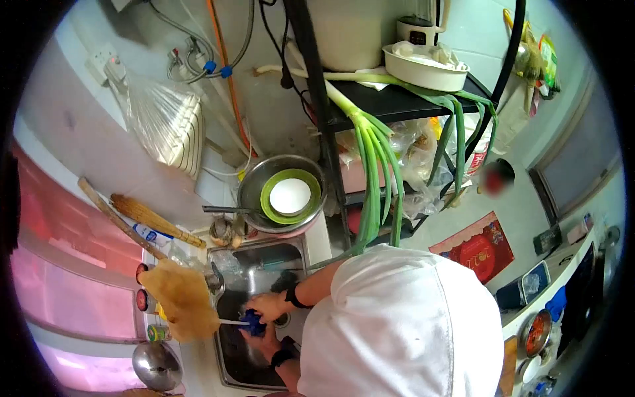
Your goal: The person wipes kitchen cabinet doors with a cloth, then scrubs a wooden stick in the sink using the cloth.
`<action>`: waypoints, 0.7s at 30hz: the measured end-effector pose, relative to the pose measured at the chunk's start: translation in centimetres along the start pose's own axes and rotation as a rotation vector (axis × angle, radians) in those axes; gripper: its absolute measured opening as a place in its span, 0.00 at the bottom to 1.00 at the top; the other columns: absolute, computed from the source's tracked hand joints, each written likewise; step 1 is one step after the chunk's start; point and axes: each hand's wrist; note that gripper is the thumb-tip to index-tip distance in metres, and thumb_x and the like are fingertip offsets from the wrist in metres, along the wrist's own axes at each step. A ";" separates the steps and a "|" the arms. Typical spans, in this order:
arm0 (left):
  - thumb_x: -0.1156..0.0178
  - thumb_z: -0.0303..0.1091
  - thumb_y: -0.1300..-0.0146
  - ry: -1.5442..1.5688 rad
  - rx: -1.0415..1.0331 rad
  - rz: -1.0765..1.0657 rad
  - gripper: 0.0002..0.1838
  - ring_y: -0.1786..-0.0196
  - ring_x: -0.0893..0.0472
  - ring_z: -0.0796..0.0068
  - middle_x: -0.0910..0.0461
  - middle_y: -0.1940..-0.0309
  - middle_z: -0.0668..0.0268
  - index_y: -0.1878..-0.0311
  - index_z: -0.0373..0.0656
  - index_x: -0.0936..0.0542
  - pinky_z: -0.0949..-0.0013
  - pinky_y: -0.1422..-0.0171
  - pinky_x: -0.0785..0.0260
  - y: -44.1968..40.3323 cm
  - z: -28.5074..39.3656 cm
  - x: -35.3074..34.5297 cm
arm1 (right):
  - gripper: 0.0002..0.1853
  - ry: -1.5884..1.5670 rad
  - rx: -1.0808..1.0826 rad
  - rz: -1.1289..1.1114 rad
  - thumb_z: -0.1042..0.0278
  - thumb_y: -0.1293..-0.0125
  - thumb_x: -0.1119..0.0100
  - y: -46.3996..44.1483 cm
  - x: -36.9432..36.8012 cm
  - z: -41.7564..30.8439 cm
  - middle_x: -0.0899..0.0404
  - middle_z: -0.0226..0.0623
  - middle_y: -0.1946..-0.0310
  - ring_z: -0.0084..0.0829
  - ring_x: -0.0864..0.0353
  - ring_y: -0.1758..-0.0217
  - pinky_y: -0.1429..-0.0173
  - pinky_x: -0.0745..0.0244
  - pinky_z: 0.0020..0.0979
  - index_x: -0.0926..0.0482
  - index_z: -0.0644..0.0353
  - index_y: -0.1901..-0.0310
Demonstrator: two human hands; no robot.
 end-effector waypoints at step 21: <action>0.31 0.34 0.43 -0.517 -0.337 0.042 0.18 0.58 0.21 0.68 0.19 0.57 0.61 0.53 0.35 0.23 0.69 0.52 0.27 0.5 0.9 2.6 | 0.12 -0.574 -0.122 -0.102 0.60 0.33 0.38 15.6 24.8 -0.8 0.17 0.30 0.65 0.21 0.20 0.63 0.59 0.25 0.25 0.19 0.61 0.58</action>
Point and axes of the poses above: each hand's wrist, its own y-axis away from the middle knuckle, its own x-axis out of the back of the hand, z = x × y
